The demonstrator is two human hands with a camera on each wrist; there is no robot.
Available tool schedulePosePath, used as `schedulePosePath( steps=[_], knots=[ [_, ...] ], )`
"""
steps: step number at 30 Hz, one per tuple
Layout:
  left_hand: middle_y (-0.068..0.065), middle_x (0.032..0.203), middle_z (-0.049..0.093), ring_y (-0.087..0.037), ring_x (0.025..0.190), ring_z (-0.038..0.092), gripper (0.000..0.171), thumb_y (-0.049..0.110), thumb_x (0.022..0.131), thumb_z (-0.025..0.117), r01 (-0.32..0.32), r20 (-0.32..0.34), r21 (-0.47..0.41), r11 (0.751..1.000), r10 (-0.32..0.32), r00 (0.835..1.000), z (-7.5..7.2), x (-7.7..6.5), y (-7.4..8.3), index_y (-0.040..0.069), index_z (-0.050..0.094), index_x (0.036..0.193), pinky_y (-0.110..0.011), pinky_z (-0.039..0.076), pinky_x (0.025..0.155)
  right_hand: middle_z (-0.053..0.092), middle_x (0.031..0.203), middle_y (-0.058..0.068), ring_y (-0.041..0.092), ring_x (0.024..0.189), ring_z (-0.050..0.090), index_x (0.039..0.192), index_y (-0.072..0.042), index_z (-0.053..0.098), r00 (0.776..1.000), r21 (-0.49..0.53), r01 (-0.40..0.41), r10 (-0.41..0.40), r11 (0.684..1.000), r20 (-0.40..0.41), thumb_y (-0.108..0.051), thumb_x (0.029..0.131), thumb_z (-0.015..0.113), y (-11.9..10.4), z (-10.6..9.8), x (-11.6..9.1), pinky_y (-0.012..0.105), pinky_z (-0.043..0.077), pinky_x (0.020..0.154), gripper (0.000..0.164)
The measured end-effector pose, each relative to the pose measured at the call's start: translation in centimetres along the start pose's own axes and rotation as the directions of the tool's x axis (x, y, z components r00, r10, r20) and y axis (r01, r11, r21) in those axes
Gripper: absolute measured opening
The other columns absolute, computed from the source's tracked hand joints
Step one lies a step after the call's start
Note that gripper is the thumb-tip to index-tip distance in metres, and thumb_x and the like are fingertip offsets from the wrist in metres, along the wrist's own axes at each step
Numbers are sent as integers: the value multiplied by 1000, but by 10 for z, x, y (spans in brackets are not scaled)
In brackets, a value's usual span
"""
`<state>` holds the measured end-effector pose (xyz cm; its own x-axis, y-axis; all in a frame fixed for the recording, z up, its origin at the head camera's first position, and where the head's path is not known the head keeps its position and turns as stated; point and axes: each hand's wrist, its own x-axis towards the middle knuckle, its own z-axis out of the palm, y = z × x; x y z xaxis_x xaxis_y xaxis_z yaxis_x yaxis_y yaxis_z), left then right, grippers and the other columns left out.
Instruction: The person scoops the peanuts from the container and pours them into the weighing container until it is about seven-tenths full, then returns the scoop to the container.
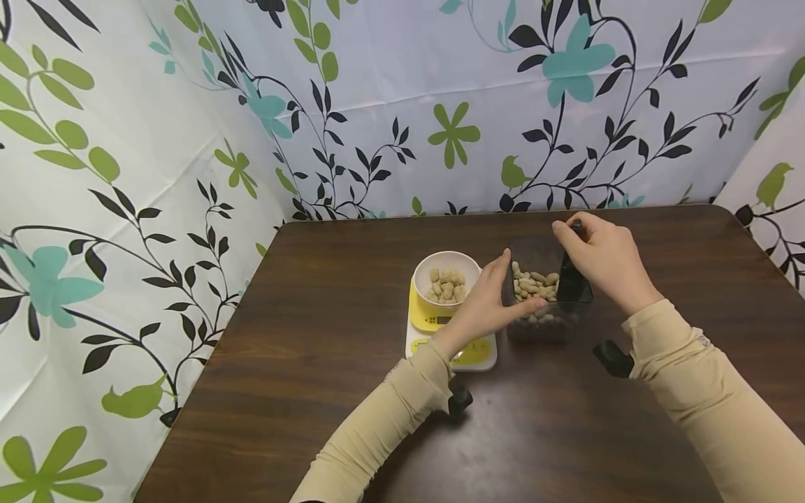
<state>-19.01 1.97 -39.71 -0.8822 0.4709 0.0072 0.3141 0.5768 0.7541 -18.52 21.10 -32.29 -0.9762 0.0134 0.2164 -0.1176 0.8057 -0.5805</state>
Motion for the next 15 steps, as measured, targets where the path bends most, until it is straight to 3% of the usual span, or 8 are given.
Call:
schedulePosePath(
  steps=[9,15],
  knots=[
    [2,156,16,-14,142,25,90,59,85,54,6,7,-10,1000,-6,1000,2,2,-2,36,-9,146,-36,34,111,54,59,5,19,49,41,95,-14,57,998,30,-23,21,999,67,-55,93,40,10,7,0,31,31,48,45],
    [1,156,18,-13,142,24,91,59,86,54,0,6,9,1000,-1,1000,3,2,-4,32,-7,148,-33,34,111,52,60,4,17,49,41,97,-13,56,996,46,5,-9,999,84,-49,95,42,19,12,-5,30,31,48,39]
  ],
)
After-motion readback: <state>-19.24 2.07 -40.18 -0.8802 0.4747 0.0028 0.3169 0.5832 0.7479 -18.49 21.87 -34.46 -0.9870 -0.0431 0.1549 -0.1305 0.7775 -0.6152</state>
